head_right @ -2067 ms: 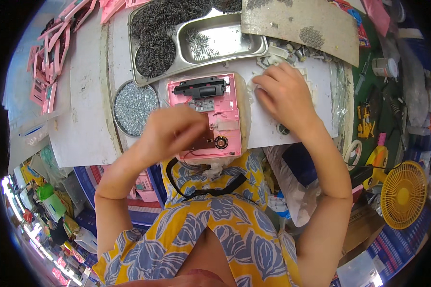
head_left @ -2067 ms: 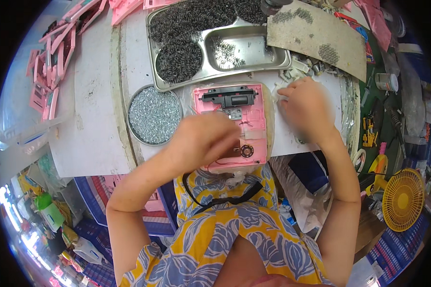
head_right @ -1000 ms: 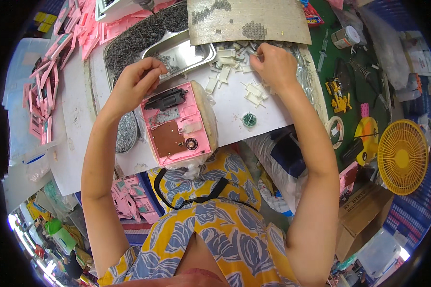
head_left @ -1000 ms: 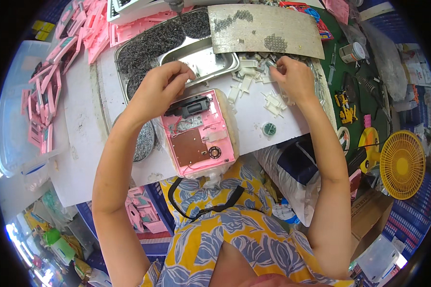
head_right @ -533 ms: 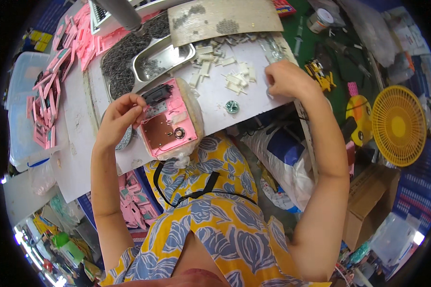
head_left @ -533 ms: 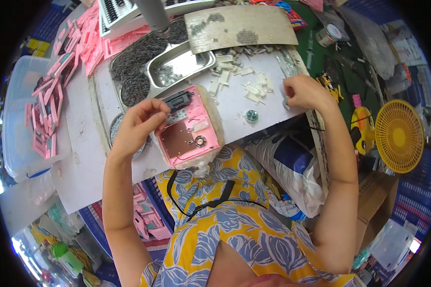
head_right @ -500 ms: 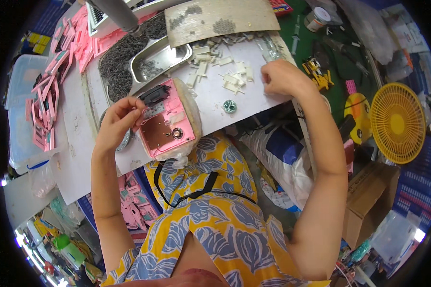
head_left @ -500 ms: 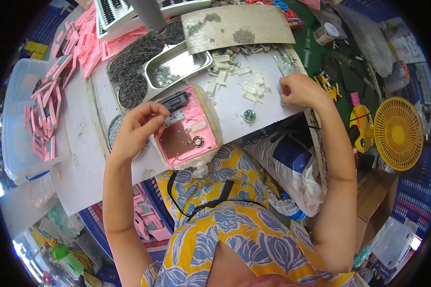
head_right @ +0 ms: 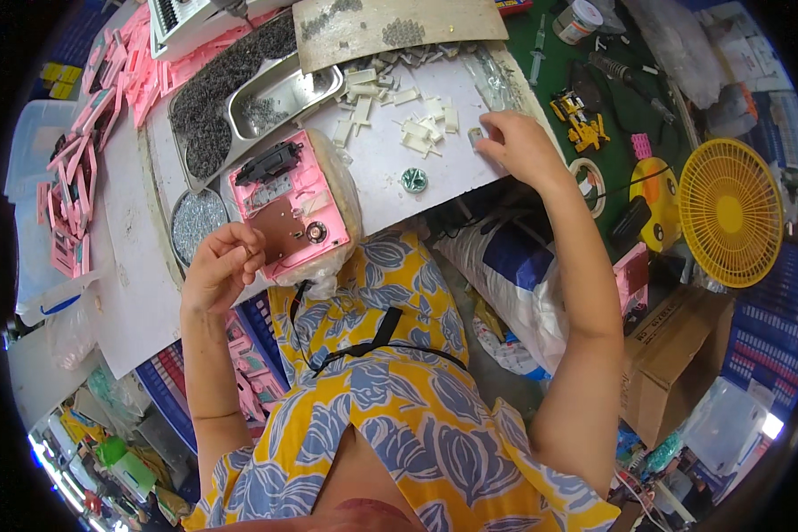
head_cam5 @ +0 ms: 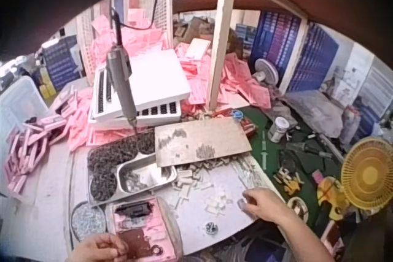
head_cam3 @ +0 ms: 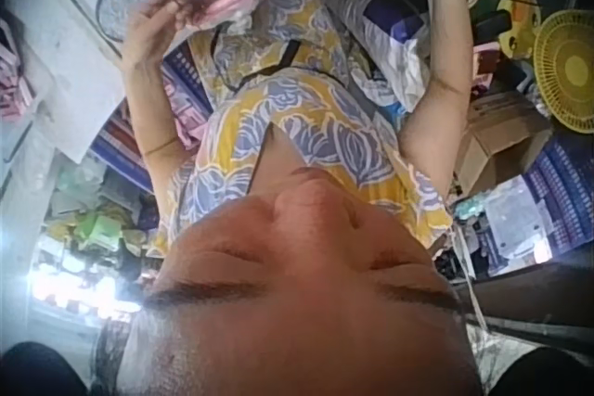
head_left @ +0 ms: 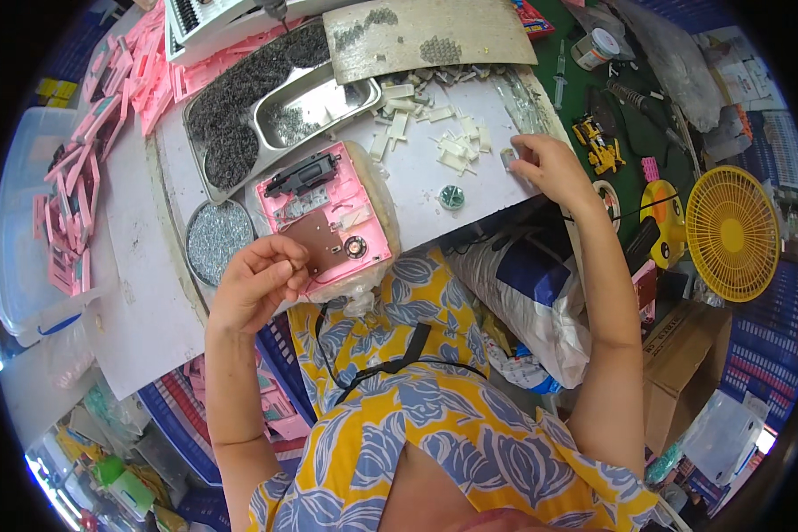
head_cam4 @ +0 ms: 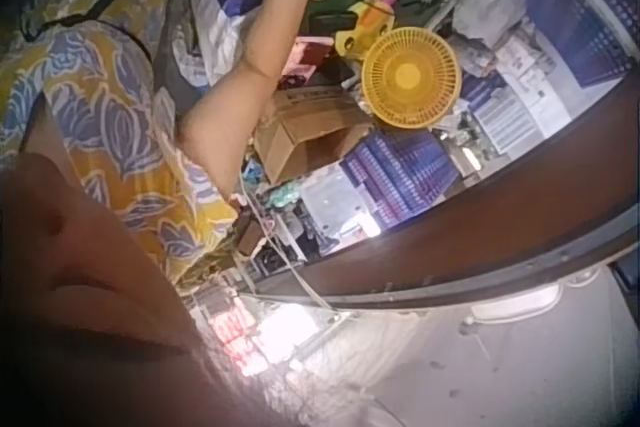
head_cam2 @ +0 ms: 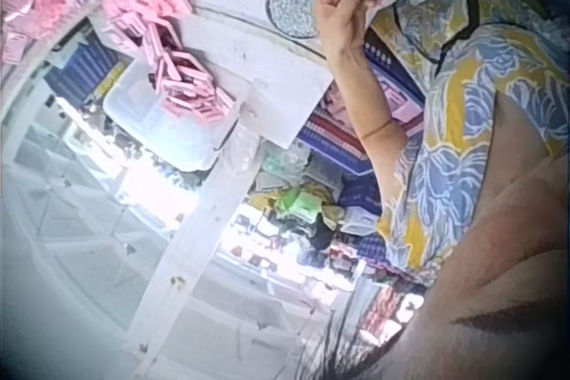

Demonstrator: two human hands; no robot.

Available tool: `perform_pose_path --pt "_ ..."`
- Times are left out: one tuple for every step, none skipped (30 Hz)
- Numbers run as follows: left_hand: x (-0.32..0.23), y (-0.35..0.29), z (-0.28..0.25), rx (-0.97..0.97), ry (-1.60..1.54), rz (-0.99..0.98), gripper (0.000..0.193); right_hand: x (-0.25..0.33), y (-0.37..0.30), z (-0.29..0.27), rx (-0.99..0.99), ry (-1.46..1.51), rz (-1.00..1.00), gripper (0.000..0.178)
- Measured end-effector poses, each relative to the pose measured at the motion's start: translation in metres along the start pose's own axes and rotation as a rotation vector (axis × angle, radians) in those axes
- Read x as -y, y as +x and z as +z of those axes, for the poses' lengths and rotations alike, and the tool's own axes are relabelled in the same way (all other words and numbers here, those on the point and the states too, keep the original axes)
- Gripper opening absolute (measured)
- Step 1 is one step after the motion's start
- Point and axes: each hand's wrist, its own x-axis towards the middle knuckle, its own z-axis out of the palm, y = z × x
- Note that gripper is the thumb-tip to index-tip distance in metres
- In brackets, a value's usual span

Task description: Assembling and soldering internal components of a pink toy electronic device.

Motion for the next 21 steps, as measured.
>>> perform_pose_path --pt "0.005 -0.001 0.000 0.031 -0.028 -0.006 0.015 -0.001 0.002 0.003 0.003 -0.002 -0.022 0.037" --pt "0.009 -0.004 0.000 0.052 -0.084 -0.013 0.015 0.002 0.003 0.003 0.009 -0.005 -0.030 0.034" --pt "0.016 -0.006 -0.001 0.074 -0.140 -0.020 0.015 0.006 0.003 0.003 0.038 0.007 0.001 0.033" --pt "0.022 -0.009 -0.001 0.096 -0.198 -0.026 0.015 0.012 0.002 0.001 0.066 0.019 0.033 0.032" --pt "0.027 -0.010 0.001 0.106 -0.259 -0.032 0.016 0.016 0.001 -0.001 0.092 0.029 0.064 0.031" --pt "0.030 -0.012 0.004 0.115 -0.321 -0.037 0.016 0.013 0.000 0.002 0.084 0.028 0.066 0.032" --pt "0.034 -0.014 0.005 0.125 -0.383 -0.043 0.016 0.014 0.001 0.003 0.088 -0.001 0.053 0.032" --pt "0.040 -0.014 0.008 0.121 -0.399 -0.020 0.016 0.014 0.001 0.004 0.095 -0.033 0.042 0.032" --pt "0.043 -0.016 0.012 0.050 -0.330 -0.020 0.017 0.014 0.001 0.005 0.101 -0.064 0.031 0.032" --pt "0.044 -0.019 0.019 -0.021 -0.262 -0.019 0.018 0.015 0.000 0.007 0.089 -0.069 0.004 0.032" --pt "0.045 -0.021 0.023 -0.090 -0.192 -0.020 0.019 0.016 -0.002 0.008 0.075 -0.075 -0.022 0.031" --pt "0.047 -0.024 0.023 -0.097 -0.151 -0.018 0.019 0.017 -0.005 0.010 0.061 -0.080 -0.048 0.031" --pt "0.048 -0.027 0.022 -0.104 -0.109 -0.015 0.019 0.021 -0.007 0.010 0.070 -0.046 -0.034 0.030" --pt "0.049 -0.031 0.021 -0.116 -0.067 -0.010 0.019 0.028 -0.008 0.009 0.081 -0.010 -0.024 0.030" --pt "0.047 -0.035 0.021 -0.121 -0.042 0.010 0.018 0.031 -0.009 0.008 0.091 0.027 -0.014 0.029" --pt "0.044 -0.040 0.022 -0.125 -0.017 0.029 0.016 0.029 -0.009 0.009 0.091 0.041 -0.024 0.029" --pt "0.040 -0.044 0.019 -0.125 0.009 0.045 0.015 0.027 -0.010 0.010 0.090 0.056 -0.028 0.030" --pt "0.042 -0.046 0.014 -0.162 0.046 0.091 0.012 0.026 -0.011 0.011 0.088 0.070 -0.032 0.030" --pt "0.042 -0.049 0.017 -0.231 0.115 0.104 0.011 0.028 -0.014 0.011 0.102 0.191 -0.002 0.031" --pt "0.041 -0.052 0.020 -0.297 0.186 0.119 0.010 0.032 -0.018 0.011 0.113 0.311 0.028 0.032" --pt "0.042 -0.053 0.021 -0.362 0.257 0.131 0.009 0.035 -0.022 0.015 0.123 0.432 0.061 0.034"
